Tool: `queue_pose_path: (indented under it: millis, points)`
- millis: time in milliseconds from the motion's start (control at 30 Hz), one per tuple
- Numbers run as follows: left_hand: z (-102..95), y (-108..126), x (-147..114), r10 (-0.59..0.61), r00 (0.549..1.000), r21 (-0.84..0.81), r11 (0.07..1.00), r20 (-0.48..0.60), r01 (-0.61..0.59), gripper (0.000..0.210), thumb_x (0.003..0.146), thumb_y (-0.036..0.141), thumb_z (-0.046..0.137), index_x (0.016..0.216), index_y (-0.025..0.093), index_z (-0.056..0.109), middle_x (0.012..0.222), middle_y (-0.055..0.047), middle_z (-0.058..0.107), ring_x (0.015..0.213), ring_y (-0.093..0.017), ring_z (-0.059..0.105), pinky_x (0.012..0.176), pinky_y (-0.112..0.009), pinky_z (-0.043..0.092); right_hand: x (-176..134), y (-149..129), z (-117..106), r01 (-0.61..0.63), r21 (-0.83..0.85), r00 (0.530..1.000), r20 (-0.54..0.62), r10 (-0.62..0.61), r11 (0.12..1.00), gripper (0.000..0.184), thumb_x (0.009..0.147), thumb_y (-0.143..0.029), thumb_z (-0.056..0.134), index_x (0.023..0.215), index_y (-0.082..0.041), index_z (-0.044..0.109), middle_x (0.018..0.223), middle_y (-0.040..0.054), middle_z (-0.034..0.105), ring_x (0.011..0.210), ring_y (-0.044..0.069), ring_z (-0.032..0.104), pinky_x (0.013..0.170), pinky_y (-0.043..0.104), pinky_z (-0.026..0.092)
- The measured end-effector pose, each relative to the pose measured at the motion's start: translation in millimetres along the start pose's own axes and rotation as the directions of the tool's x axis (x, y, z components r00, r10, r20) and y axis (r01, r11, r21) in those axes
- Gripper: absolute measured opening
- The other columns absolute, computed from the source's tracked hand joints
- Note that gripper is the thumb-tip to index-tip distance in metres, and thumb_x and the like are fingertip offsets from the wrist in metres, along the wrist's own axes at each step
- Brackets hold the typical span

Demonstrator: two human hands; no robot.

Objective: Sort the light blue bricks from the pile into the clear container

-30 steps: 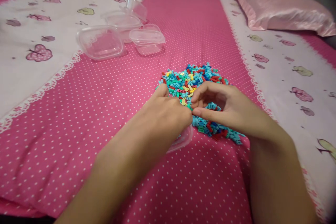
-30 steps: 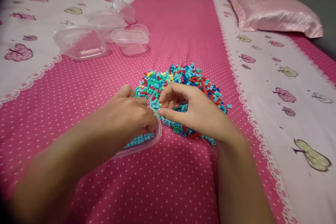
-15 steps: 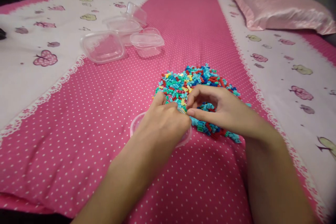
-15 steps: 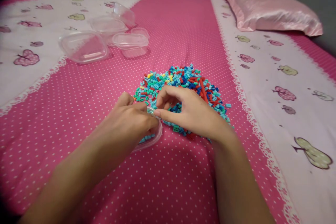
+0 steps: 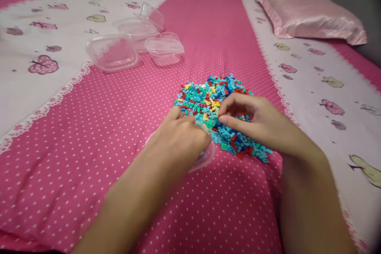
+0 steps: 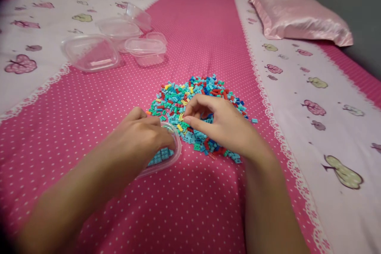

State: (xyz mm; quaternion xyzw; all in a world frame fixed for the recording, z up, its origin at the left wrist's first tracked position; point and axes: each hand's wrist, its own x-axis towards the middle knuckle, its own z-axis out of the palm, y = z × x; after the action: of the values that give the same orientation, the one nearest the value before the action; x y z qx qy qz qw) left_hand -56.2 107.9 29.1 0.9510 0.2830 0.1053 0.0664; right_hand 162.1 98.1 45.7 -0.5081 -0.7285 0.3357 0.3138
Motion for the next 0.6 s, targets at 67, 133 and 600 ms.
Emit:
queue_pose_path:
  millis: [67, 133, 600]
  points:
    - [1.0, -1, -3, 0.004, 1.000, -0.027, 1.000, 0.001, -0.004, 0.026, 0.083, 0.009, 0.064, 0.062, 0.022, 0.066, 0.059, 0.002, 0.060, 0.059, -0.015, 0.048, 0.075, -0.038, 0.027, -1, 4, -3, -0.021, -0.107, 1.000, 0.005, 0.022, 0.994, 0.004, 0.091, -0.027, 0.070, 0.090, -0.023, 0.071, 0.091, 0.0013, 0.073, 0.083, 0.018, 0.066, 0.076, 0.034, 0.049]
    - [3.0, -2, -6, -0.002, 1.000, -0.041, 0.999, 0.008, 0.002, 0.031, 0.086, 0.008, 0.062, 0.059, 0.022, 0.066, 0.059, 0.002, 0.059, 0.059, -0.015, 0.045, 0.076, -0.039, 0.026, 0, 9, -4, -0.042, -0.259, 0.997, 0.048, 0.056, 0.965, 0.008, 0.089, -0.021, 0.069, 0.093, -0.024, 0.075, 0.094, 0.0026, 0.074, 0.086, 0.020, 0.067, 0.079, 0.036, 0.047]
    - [11.3, -12, -17, -0.036, 0.984, -0.219, 0.976, -0.174, -0.003, 0.033, 0.096, 0.010, 0.050, 0.083, 0.028, 0.075, 0.074, 0.003, 0.071, 0.076, -0.016, 0.055, 0.083, -0.041, 0.020, 0, 8, 5, 0.014, -0.510, 0.959, 0.250, 0.132, 0.860, 0.009, 0.087, -0.018, 0.077, 0.087, -0.027, 0.077, 0.094, -0.0008, 0.074, 0.096, 0.021, 0.065, 0.090, 0.041, 0.030]
